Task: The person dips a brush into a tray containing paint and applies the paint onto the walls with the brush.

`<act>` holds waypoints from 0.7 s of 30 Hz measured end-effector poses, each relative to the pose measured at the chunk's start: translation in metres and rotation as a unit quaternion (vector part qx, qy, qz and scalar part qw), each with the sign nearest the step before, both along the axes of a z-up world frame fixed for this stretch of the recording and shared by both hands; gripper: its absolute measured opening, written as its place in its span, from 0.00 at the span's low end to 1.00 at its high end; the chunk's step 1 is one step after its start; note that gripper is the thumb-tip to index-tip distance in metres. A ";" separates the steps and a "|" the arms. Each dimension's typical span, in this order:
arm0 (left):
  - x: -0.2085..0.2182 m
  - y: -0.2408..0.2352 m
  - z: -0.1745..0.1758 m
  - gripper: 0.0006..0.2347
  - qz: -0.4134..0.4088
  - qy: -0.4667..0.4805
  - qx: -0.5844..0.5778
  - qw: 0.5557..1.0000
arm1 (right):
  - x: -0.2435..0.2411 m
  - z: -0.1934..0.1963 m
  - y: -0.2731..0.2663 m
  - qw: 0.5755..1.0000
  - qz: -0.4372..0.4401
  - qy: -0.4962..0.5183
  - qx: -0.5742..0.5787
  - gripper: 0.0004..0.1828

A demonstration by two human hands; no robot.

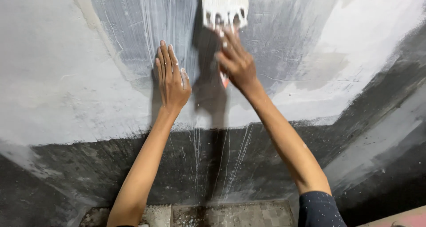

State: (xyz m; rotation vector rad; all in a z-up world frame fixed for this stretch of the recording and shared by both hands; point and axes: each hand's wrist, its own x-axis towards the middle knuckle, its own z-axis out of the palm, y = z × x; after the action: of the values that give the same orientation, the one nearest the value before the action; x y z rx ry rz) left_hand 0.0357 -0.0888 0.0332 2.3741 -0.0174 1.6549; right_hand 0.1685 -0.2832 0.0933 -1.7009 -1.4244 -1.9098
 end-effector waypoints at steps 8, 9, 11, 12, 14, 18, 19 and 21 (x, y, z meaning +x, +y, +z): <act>0.003 -0.007 -0.016 0.31 -0.032 0.006 0.002 0.999 | -0.054 -0.200 -0.023 0.988 0.024 0.107 -0.112 0.11; 0.003 -0.005 -0.017 0.31 -0.033 0.008 0.006 0.999 | -0.067 -0.233 -0.033 0.977 0.029 0.124 -0.171 0.09; -0.001 -0.006 -0.013 0.31 -0.037 0.007 0.007 0.999 | -0.075 -0.228 -0.038 0.980 0.033 0.114 -0.161 0.11; -0.001 -0.007 -0.011 0.31 -0.042 0.007 0.008 0.999 | -0.079 -0.227 -0.041 0.982 0.037 0.105 -0.151 0.13; 0.004 -0.007 -0.014 0.31 -0.032 0.012 0.010 0.999 | -0.063 -0.182 -0.031 0.992 0.040 0.060 -0.104 0.14; 0.002 -0.020 -0.009 0.32 -0.026 0.026 0.013 0.999 | -0.038 -0.043 -0.019 1.000 0.013 0.006 -0.026 0.12; -0.003 -0.023 -0.006 0.32 -0.024 0.022 0.015 0.999 | -0.037 -0.030 -0.017 1.000 0.014 0.003 -0.023 0.12; -0.011 -0.030 0.006 0.32 -0.031 0.024 -0.002 0.999 | -0.034 0.001 -0.014 1.000 -0.009 0.004 -0.004 0.10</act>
State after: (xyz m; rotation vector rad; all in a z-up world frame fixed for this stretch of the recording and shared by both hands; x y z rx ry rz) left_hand 0.0250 -0.1190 0.0393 2.3856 -0.0795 1.5676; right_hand 0.1347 -0.2969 0.0942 -1.7280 -1.4205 -1.9072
